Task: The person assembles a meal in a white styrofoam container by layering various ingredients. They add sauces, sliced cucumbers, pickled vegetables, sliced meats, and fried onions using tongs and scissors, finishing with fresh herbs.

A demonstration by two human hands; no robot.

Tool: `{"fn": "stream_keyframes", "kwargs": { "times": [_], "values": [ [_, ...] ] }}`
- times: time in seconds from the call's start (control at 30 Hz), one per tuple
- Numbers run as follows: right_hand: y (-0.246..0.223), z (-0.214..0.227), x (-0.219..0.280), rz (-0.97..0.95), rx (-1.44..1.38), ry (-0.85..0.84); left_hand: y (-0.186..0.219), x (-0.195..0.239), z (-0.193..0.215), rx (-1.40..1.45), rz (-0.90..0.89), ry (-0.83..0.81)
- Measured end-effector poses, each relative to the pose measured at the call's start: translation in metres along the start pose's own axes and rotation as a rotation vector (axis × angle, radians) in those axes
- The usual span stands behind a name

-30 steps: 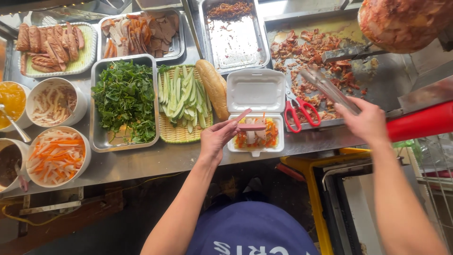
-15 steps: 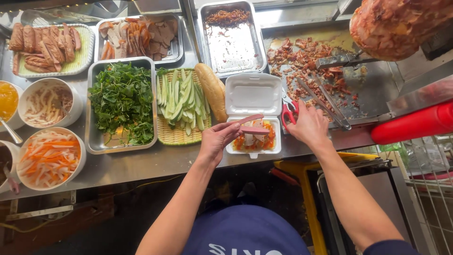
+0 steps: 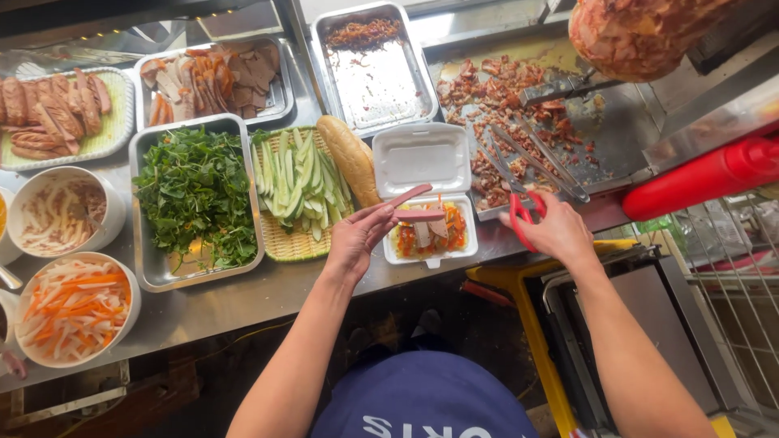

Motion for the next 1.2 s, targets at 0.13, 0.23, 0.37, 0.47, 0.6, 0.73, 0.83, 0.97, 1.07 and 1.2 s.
{"fn": "stream_keyframes", "kwargs": {
  "times": [0.13, 0.23, 0.37, 0.47, 0.6, 0.73, 0.83, 0.97, 1.07, 1.2],
  "values": [
    [0.054, -0.055, 0.02, 0.028, -0.558, 0.116, -0.005, -0.005, -0.006, -0.021, 0.021, -0.017],
    [0.035, -0.074, 0.068, 0.05, -1.133, 0.075, -0.005, -0.007, -0.014, -0.014, 0.021, -0.023],
    [0.002, -0.094, 0.123, -0.129, -1.407, -0.134, -0.008, -0.009, -0.023, 0.011, 0.006, -0.029],
    [-0.018, -0.102, 0.133, -0.137, -1.493, -0.217, -0.017, -0.014, -0.029, -0.016, 0.017, -0.032],
    [-0.032, -0.108, 0.12, -0.161, -1.444, -0.224, -0.024, 0.008, -0.039, -0.117, 0.056, -0.045],
    [-0.029, -0.121, 0.108, -0.19, -1.406, -0.184, -0.028, 0.007, -0.029, -0.237, 0.09, -0.018],
    [-0.032, -0.12, 0.107, -0.165, -1.388, -0.157, -0.025, 0.006, -0.025, -0.237, 0.085, 0.022],
    [-0.035, -0.115, 0.109, -0.108, -1.334, -0.139, -0.02, 0.009, -0.025, -0.233, 0.071, 0.057],
    [-0.038, -0.114, 0.111, -0.078, -1.292, -0.138, -0.022, -0.004, -0.011, -0.228, 0.06, 0.086],
    [-0.035, -0.113, 0.114, -0.075, -1.335, -0.167, -0.015, 0.0, -0.006, -0.155, 0.054, 0.089]
  ]
}}
Point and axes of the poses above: each hand's wrist, its own x-axis away from the middle knuckle, its own z-axis out of the back of the hand, y = z × x, the point moved 6 cm from there along -x, towards the middle knuckle, and after that the axes turned 14 degrees about z, right-handed, at the moved point
